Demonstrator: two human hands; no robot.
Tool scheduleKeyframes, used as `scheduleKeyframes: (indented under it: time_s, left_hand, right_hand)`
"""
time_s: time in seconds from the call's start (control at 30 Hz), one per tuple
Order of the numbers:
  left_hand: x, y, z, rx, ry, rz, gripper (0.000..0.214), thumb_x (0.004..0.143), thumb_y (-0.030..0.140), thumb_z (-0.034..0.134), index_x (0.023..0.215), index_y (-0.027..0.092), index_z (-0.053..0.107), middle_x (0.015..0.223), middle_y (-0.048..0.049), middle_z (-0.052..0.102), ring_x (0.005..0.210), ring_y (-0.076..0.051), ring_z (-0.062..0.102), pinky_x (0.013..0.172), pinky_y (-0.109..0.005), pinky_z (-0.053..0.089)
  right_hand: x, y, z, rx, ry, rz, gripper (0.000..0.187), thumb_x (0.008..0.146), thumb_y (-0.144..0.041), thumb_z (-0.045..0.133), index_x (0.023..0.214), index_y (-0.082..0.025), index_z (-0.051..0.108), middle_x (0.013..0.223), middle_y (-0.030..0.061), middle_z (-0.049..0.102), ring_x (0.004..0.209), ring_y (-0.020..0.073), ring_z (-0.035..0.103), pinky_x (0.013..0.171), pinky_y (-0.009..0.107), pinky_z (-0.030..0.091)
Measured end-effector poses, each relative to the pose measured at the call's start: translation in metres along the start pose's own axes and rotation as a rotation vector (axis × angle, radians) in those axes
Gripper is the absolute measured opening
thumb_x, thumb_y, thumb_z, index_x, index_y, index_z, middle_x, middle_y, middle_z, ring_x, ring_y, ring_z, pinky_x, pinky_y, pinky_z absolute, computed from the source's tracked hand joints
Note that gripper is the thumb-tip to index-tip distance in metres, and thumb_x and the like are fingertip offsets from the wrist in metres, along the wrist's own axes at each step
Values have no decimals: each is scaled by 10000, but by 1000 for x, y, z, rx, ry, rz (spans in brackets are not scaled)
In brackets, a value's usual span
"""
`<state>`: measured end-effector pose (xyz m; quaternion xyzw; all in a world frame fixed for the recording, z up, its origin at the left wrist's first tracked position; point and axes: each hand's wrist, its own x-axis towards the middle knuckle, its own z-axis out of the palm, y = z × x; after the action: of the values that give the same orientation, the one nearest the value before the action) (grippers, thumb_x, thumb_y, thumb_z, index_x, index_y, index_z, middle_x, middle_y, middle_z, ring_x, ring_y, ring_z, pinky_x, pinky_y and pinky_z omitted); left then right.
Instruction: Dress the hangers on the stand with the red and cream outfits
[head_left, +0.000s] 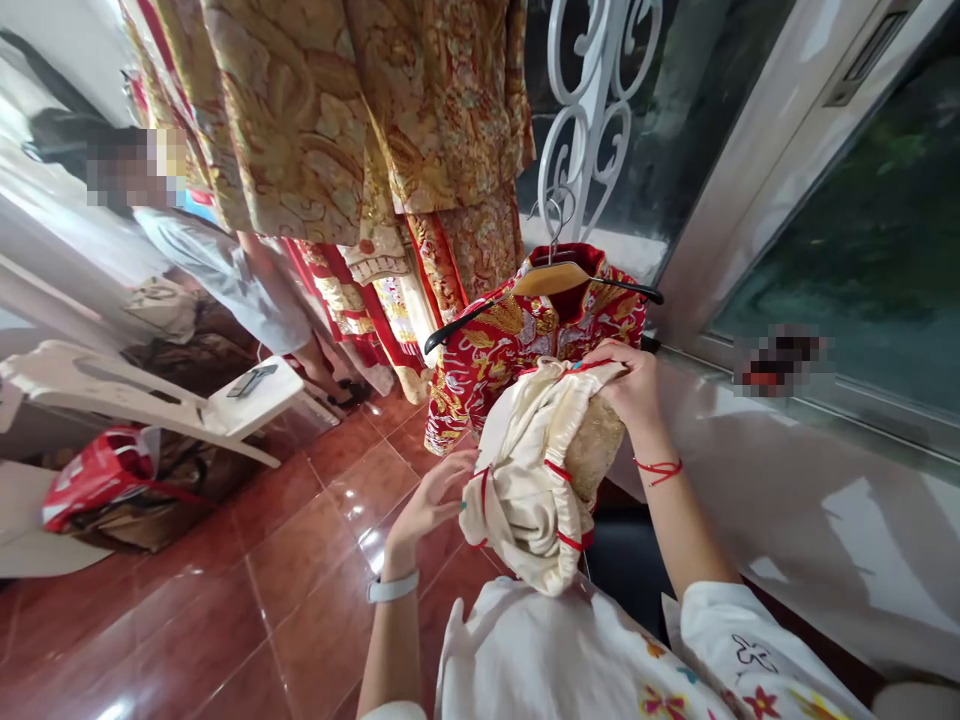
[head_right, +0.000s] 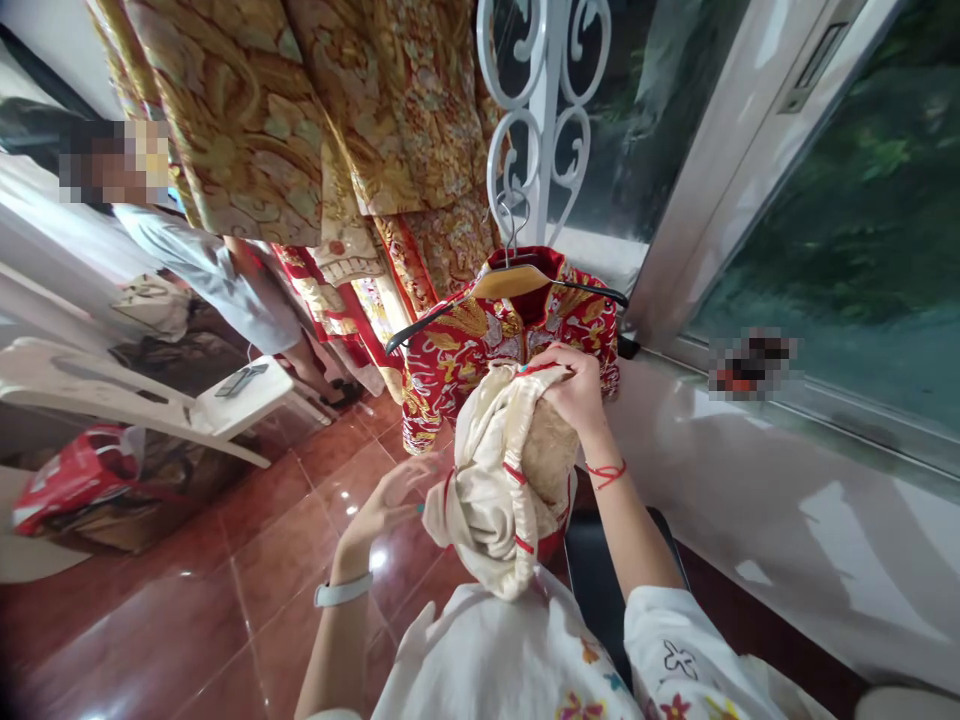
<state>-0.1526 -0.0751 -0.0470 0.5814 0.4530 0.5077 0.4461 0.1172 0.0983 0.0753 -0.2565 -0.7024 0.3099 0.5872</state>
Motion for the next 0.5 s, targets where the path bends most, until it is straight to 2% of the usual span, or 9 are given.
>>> scheduleKeyframes:
  time_s: [0.1, 0.13, 0.2, 0.27, 0.33, 0.4, 0.5]
  left_hand:
    - [37, 26, 23, 79, 138, 95, 636, 772, 411, 765, 1347, 311, 512, 1362, -100, 583, 1270, -297, 562, 1074, -491, 466]
    - [53, 34, 35, 147, 193, 119, 681, 771, 411, 766, 1377, 293, 480, 1357, -105, 579, 1258, -294, 559, 1081, -486, 450]
    - [82, 47, 57, 221, 217, 157, 667, 783, 404, 752, 1375, 243, 490, 1353, -117, 583, 1244, -293, 554, 1089, -465, 426]
    - [104, 53, 74, 178, 169, 162, 521, 819, 405, 713, 1280, 203, 581, 1277, -117, 640, 1179, -287, 587, 1060, -427, 438]
    - [117, 51, 82, 68, 118, 124, 365, 829, 409, 698, 1109, 176, 674, 1092, -103, 709, 1022, -266, 638, 965, -383, 485]
    - [121, 46, 81, -54, 96, 67, 289, 786, 412, 740, 920, 157, 710, 889, -75, 715, 833, -227, 638, 827, -335, 517]
    - [121, 46, 75, -230, 144, 4, 301, 710, 434, 796, 750, 155, 690, 724, -30, 677, 662, -167, 593, 676, -281, 509]
  right_hand:
    - [3, -3, 3, 74, -141, -22, 43, 691, -172, 727, 659, -196, 713, 644, 7, 625, 586, 134, 540, 528, 257, 402]
    - [4, -4, 4, 91, -191, -28, 48, 701, -189, 742, 661, -195, 717, 645, 8, 623, 583, 132, 537, 524, 255, 397]
    - [4, -4, 7, 106, -275, -27, 71, 713, -225, 770, 667, -194, 725, 648, 10, 624, 582, 128, 536, 521, 249, 394]
    - [4, -2, 7, 106, -315, -13, 109, 711, -265, 792, 665, -192, 727, 648, 10, 626, 580, 125, 538, 523, 244, 400]
    - [4, 3, 4, 104, -342, 9, 147, 701, -306, 806, 662, -189, 726, 653, 11, 633, 581, 124, 545, 531, 242, 414]
    - [2, 8, 0, 97, -376, 43, 168, 693, -339, 806, 682, -188, 733, 677, 18, 654, 599, 131, 568, 558, 248, 445]
    - [-2, 16, -6, 73, -423, 89, 190, 681, -341, 801, 788, -189, 759, 757, 34, 699, 690, 163, 634, 659, 277, 509]
